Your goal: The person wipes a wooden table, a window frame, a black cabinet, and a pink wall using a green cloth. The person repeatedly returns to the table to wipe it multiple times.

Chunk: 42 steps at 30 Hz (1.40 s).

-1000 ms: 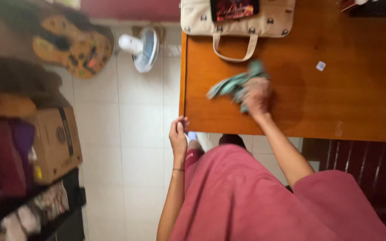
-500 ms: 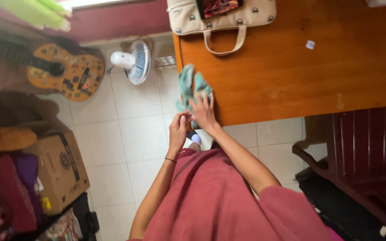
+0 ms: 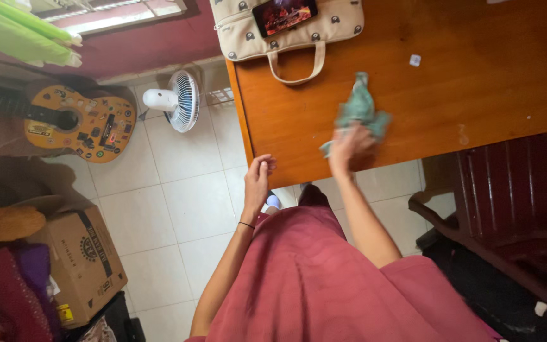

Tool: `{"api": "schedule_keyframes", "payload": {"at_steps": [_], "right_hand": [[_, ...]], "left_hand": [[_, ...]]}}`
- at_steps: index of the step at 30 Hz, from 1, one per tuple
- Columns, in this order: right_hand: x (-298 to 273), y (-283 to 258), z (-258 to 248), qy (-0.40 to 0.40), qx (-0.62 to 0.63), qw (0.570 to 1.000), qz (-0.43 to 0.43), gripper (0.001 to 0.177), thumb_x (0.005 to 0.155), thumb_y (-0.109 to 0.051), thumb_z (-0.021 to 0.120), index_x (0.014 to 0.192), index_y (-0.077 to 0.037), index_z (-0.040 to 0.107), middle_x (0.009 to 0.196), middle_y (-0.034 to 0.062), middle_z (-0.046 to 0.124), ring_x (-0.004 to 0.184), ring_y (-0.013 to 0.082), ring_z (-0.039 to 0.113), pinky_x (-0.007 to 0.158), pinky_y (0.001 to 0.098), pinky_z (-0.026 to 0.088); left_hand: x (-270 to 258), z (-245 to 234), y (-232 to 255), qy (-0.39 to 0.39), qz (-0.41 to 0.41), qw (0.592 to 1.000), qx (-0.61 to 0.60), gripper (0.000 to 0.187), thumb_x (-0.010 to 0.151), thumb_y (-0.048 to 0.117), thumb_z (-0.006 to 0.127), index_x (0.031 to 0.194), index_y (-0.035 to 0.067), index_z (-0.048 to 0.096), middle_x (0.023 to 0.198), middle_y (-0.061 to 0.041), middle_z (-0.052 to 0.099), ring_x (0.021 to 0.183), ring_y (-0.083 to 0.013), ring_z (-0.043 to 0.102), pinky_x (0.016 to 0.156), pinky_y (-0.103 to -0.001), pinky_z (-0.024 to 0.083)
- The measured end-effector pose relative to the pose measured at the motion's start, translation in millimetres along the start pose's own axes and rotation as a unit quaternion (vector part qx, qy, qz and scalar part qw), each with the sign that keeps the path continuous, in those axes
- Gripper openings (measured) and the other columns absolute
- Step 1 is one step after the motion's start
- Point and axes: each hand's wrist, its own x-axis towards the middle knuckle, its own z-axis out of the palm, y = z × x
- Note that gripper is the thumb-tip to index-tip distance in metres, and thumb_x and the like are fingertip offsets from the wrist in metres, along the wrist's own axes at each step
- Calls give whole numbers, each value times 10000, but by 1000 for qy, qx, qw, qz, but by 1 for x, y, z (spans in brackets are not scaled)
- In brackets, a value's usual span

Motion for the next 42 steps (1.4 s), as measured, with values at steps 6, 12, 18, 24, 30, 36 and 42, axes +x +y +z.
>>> {"api": "schedule_keyframes", "payload": {"at_steps": [6,12,18,24,30,36,42], "right_hand": [[-16,0,-9,-86,154,894,-411,451,712,-226,764,1144,-118,693,1094,118,644,1123,318,569,996,552,407],[95,118,19,-129,53,982,-125,416,878,-211,774,1251,-112,619,1294,122,571,1231,380,499,992,583,405],[218,150,71,-59,87,979,-173,769,915,-232,794,1559,16,452,1563,248,401,1346,474,384,1052,660,289],[311,129,142,-159,156,930,-294,690,902,-149,798,1522,-54,509,1606,177,435,1466,424,374,1233,626,253],[369,104,198,-103,177,933,-298,516,989,-127,732,1469,-69,551,1675,291,322,1524,475,291,1225,625,226],[353,76,194,-115,168,950,-236,609,925,-514,784,1282,-39,652,1455,344,385,1329,560,280,1052,775,169],[299,97,155,-125,200,924,-302,374,845,-337,829,1060,-56,707,1240,217,570,1218,431,492,1017,620,369]], "left_hand": [[14,56,7,-76,1,997,15,286,1073,150,478,1256,-12,627,1123,-98,746,1023,-181,697,918,-310,543],[57,109,-8,-35,26,978,202,322,1027,180,545,1292,22,637,1344,-198,637,1266,-314,595,1056,-400,504],[71,196,-18,-18,41,880,472,785,920,319,752,1547,24,384,1596,-421,92,1465,-629,90,1109,-692,230],[70,229,13,19,-31,837,546,1032,776,393,834,1582,60,282,1604,-403,58,1493,-592,56,1168,-700,182],[70,226,-6,65,-15,849,525,870,818,269,800,1563,81,391,1652,-307,131,1527,-511,134,1182,-649,244],[43,241,-19,132,-4,914,384,562,951,231,710,1441,23,532,1654,-256,247,1526,-447,222,1198,-491,321],[-9,280,-31,153,-21,940,303,491,969,192,665,1412,13,553,1624,-249,320,1527,-419,249,1204,-476,304]]}}
